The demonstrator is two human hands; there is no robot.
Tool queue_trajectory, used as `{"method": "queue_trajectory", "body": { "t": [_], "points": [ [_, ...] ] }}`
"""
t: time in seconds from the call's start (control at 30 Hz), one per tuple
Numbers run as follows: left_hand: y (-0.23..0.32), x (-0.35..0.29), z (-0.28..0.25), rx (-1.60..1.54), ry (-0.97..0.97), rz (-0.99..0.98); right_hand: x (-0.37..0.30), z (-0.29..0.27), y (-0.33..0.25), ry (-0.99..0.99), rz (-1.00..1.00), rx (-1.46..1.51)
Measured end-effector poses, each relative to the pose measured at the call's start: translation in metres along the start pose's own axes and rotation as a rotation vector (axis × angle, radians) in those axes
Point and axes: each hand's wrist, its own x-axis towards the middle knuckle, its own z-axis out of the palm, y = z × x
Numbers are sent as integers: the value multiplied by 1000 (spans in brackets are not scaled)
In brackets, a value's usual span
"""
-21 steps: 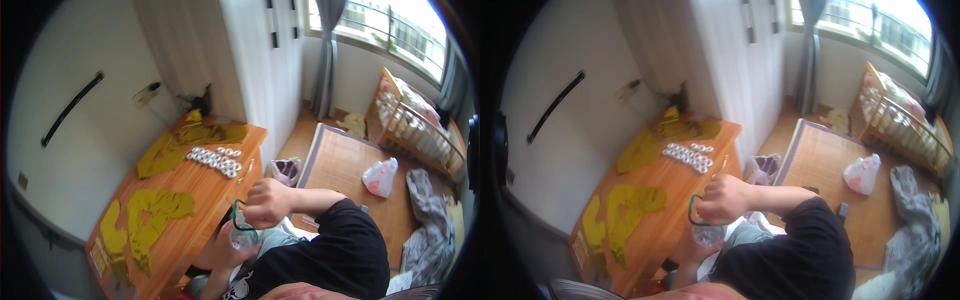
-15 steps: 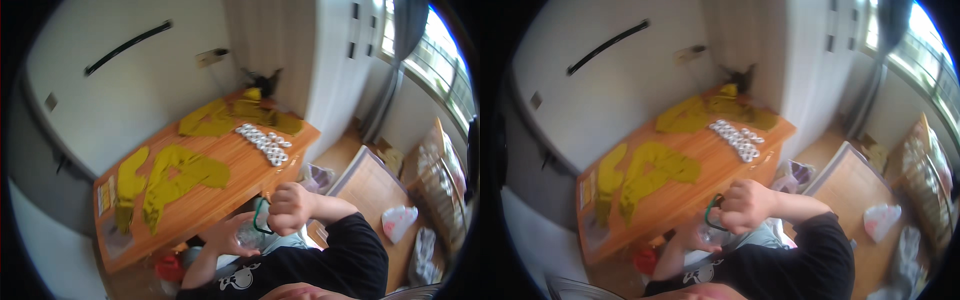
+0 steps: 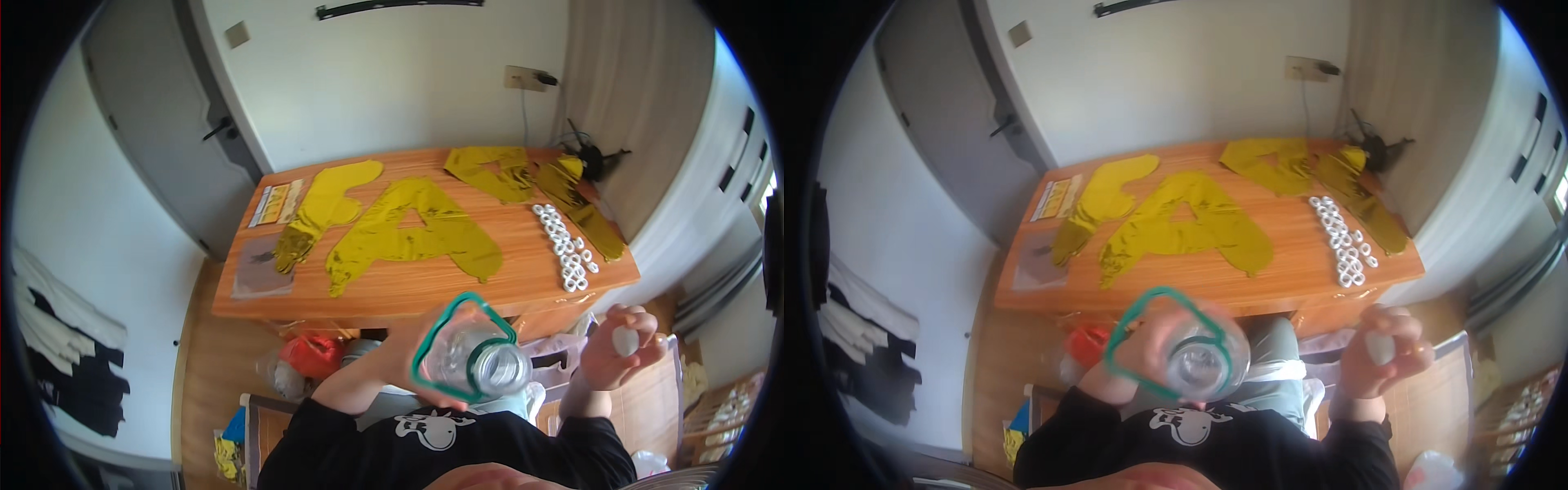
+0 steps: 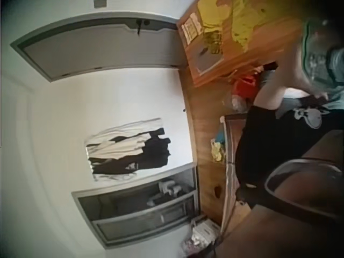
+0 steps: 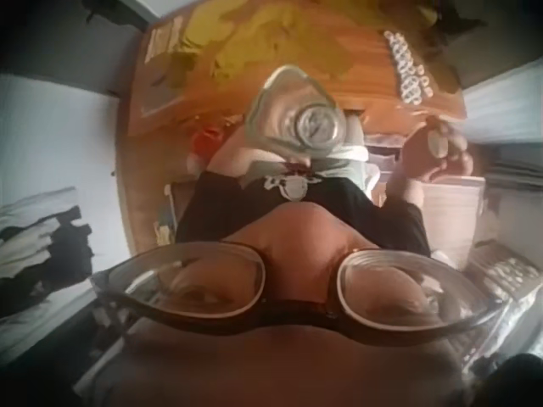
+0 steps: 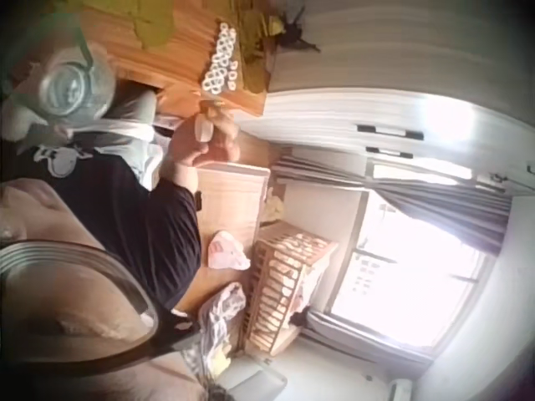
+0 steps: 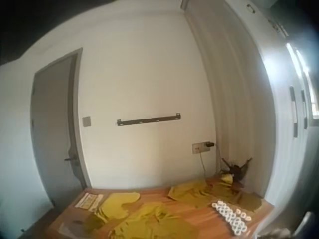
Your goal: Folding and organizing gold foil letter balloons on a desk.
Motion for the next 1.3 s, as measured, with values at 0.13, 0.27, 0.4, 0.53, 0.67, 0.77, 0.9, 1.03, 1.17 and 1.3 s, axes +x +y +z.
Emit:
{"method": "queue_trajectory", "body": {
  "t": [0.13,0.27,0.4,0.53,0.67,0.77,0.9,1.03,1.17,1.3],
  "points": [
    [12,13,-16,427,443,846,-14,-16,9,100,54,89],
    [24,30,-33,638,655,1122,-24,-33,11,338,85,-20],
    [31,32,-59,760,770,1211,-26,-46,11,327,111,-78],
    [52,48,-79,905,846,1403,-31,-52,15,362,165,-157],
    [71,48,-100,966,808,1479,-29,-41,13,376,139,-296],
    [84,48,-112,968,713,1520,-33,-47,18,288,147,-315],
    [115,52,-102,1052,691,1514,-39,-53,22,267,168,-291],
    [108,28,-110,695,490,1197,-37,-52,20,287,234,-365],
    [107,46,-120,941,564,1356,-32,-40,17,351,419,-487],
    [106,53,-117,822,576,1482,-31,-44,22,346,397,-454]
  ]
}}
